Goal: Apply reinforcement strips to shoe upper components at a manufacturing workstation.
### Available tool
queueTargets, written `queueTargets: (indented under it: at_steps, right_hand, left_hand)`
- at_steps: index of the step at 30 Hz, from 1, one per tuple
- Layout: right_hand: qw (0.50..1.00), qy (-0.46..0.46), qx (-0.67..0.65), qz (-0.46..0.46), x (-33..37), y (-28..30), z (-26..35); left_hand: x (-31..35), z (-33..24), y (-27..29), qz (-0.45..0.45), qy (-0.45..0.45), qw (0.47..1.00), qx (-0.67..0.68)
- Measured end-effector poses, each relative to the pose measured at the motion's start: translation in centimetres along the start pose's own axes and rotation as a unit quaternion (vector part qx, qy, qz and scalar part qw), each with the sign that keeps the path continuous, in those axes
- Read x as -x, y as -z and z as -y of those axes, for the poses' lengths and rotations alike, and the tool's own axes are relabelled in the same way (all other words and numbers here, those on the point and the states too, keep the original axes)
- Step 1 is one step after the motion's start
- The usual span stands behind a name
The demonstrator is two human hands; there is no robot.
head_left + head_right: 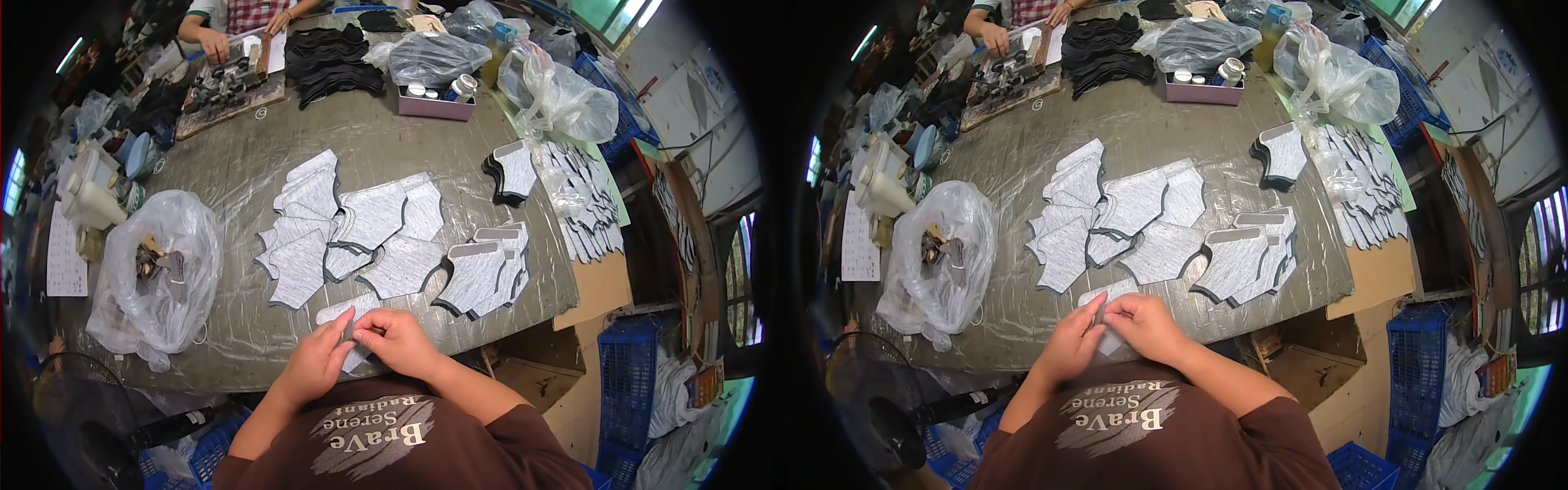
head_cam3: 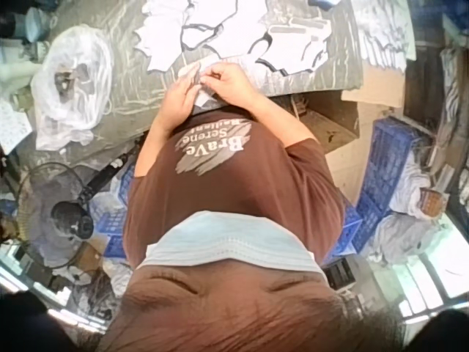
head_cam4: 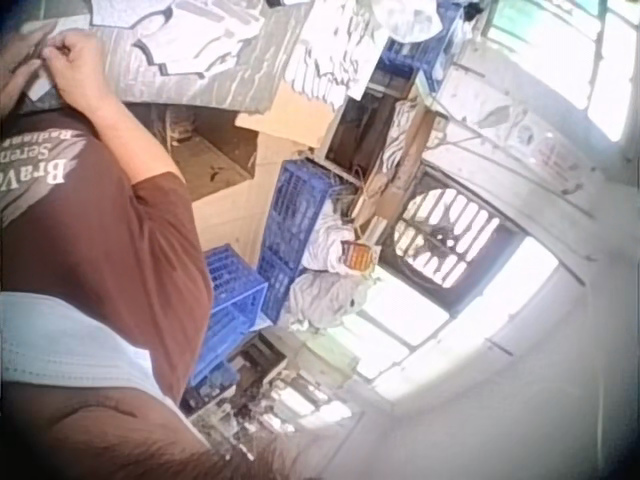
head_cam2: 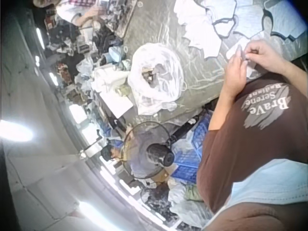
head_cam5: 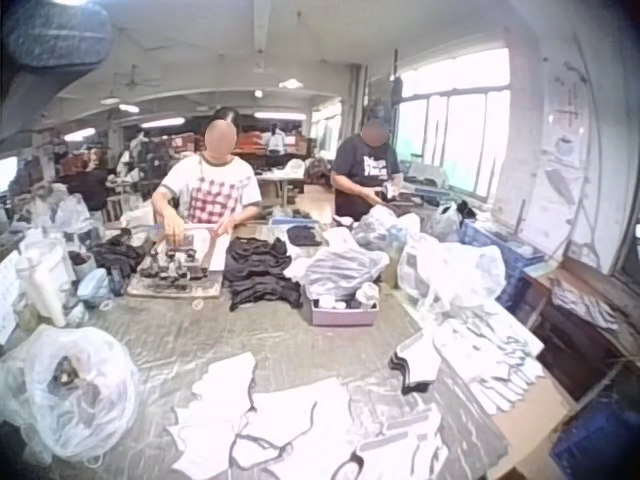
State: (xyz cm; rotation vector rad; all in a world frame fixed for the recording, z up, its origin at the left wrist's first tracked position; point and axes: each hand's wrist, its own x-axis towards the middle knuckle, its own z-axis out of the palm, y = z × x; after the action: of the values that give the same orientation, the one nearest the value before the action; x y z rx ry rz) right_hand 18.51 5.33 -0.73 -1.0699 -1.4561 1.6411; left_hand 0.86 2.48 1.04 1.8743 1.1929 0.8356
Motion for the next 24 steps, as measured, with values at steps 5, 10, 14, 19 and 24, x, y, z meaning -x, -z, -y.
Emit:
queueTargets:
  at_steps: [5, 10, 14, 19, 24]
  right_hand:
    - [0.999, -0.012, -0.007, 0.036, 0.0, -0.1, -0.6]
    - [0.992, -0.085, -0.083, 0.047, 0.2, 0.3, -0.3]
    - [0.964, -0.105, -0.238, 0.048, -0.1, 0.4, -0.8]
    - [0.926, -0.110, -0.346, 0.099, -0.4, -0.1, -0.8]
    - [0.959, -0.104, -0.252, 0.072, -0.4, -0.2, -1.0]
  left_hand:
    - [0.4, 0.2, 0.2, 0.016, 0.007, 0.999, -0.038]
    - [0.4, 0.1, 0.0, 0.037, 0.031, 0.999, -0.024]
    - [0.2, -0.2, 0.3, 0.093, 0.116, 0.975, 0.162]
    - [1.0, 1.0, -0.3, 0.111, 0.230, 0.896, 0.364]
    - [0.9, 0.7, -0.2, 0.066, 0.222, 0.913, 0.336]
